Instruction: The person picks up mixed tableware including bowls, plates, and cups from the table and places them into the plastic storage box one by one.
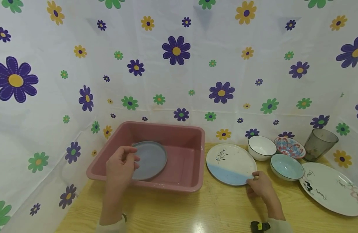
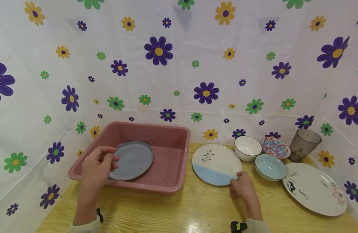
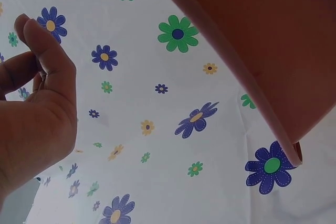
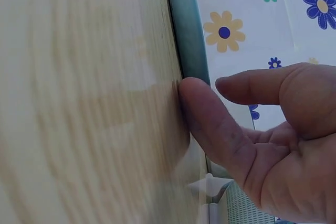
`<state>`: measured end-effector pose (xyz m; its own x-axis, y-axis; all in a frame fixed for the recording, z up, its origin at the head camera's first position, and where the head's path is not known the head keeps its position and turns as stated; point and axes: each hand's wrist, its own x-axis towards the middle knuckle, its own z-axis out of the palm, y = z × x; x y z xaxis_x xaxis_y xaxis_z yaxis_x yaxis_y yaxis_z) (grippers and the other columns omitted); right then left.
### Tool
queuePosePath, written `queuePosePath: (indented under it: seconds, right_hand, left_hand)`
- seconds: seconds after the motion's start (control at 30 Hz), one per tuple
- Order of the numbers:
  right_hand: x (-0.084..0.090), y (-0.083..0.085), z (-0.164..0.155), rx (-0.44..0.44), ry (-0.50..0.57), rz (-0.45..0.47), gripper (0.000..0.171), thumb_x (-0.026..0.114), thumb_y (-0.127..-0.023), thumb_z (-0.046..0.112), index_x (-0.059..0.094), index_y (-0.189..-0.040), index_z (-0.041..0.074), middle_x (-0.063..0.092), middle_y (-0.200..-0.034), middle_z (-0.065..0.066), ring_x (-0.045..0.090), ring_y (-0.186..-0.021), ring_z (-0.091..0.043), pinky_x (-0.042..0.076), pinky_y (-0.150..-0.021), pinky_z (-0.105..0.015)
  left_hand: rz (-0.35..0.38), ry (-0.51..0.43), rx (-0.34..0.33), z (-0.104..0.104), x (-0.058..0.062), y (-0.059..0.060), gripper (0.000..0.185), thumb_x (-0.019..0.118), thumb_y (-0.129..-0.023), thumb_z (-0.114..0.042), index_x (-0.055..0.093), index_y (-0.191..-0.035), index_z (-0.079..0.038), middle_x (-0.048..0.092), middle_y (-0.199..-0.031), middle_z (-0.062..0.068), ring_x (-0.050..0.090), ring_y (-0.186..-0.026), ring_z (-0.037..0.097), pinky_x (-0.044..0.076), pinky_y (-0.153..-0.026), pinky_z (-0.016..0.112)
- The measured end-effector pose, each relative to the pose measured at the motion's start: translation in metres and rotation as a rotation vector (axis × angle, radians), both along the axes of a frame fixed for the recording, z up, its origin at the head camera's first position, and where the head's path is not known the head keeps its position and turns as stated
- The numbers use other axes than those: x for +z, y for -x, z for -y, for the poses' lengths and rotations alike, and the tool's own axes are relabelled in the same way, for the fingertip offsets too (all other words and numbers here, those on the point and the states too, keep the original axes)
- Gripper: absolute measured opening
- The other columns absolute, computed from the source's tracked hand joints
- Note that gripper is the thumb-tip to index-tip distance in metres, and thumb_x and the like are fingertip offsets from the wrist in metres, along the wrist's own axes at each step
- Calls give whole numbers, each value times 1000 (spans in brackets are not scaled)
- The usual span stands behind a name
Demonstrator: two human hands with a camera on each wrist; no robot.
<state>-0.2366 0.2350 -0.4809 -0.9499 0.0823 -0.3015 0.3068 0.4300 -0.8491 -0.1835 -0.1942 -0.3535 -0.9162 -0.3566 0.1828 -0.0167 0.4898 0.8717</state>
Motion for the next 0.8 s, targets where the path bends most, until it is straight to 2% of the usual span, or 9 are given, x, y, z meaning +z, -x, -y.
queuePosePath:
  seconds: [0.1, 0.2, 0.33, 0.43, 0.6, 0.8]
  right_hand:
    - [-2, 1, -3, -32, 40, 18, 66, 50, -94, 3, 14, -144, -21, 65, -84, -24, 69, -59, -22, 60, -57, -36]
    - [-4, 3, -5, -32, 28, 27, 57, 51, -95, 7, 27, -139, -21, 64, -79, -18, 68, -59, -20, 60, -57, -35]
    - [-5, 5, -8, -23, 23, 20, 36, 50, -95, 8, 47, -117, -20, 62, -73, -14, 66, -56, -18, 59, -55, -35]
    - [-5, 8, -11, -23, 42, 7, 29, 50, -94, 5, 49, -110, -19, 62, -70, -13, 65, -54, -18, 59, -53, -33]
    - [-4, 15, -8, -1, 79, 11, 23, 50, -93, 2, 52, -102, -19, 63, -67, -12, 65, -52, -16, 58, -53, -30]
    - [0, 14, -7, -22, 51, 59, 14, 49, -89, 0, 53, -86, -14, 63, -62, -10, 64, -49, -13, 56, -50, -26]
  left_hand:
    - [-10, 11, 4, 1, -1, 0, 20, 46, -102, -12, 64, -111, -10, 70, -92, 10, 64, -71, 15, 51, -62, 20]
    - [-17, 18, 5, 2, -1, 0, 21, 46, -102, -12, 64, -110, -10, 71, -92, 10, 65, -71, 15, 51, -61, 21]
    - [-13, 16, -15, 3, -2, 2, 21, 45, -101, -12, 64, -111, -10, 71, -93, 9, 65, -72, 15, 51, -61, 22]
    - [-15, 3, -28, 4, -2, 3, 22, 45, -101, -13, 64, -111, -10, 70, -93, 10, 65, -72, 15, 52, -62, 22]
    - [-33, -5, 2, 6, -1, 2, 21, 45, -101, -11, 65, -110, -9, 70, -92, 12, 64, -69, 14, 52, -61, 20]
    - [-23, -2, -13, 7, 1, 2, 22, 44, -101, -11, 64, -111, -8, 70, -92, 12, 64, -71, 14, 52, -62, 20]
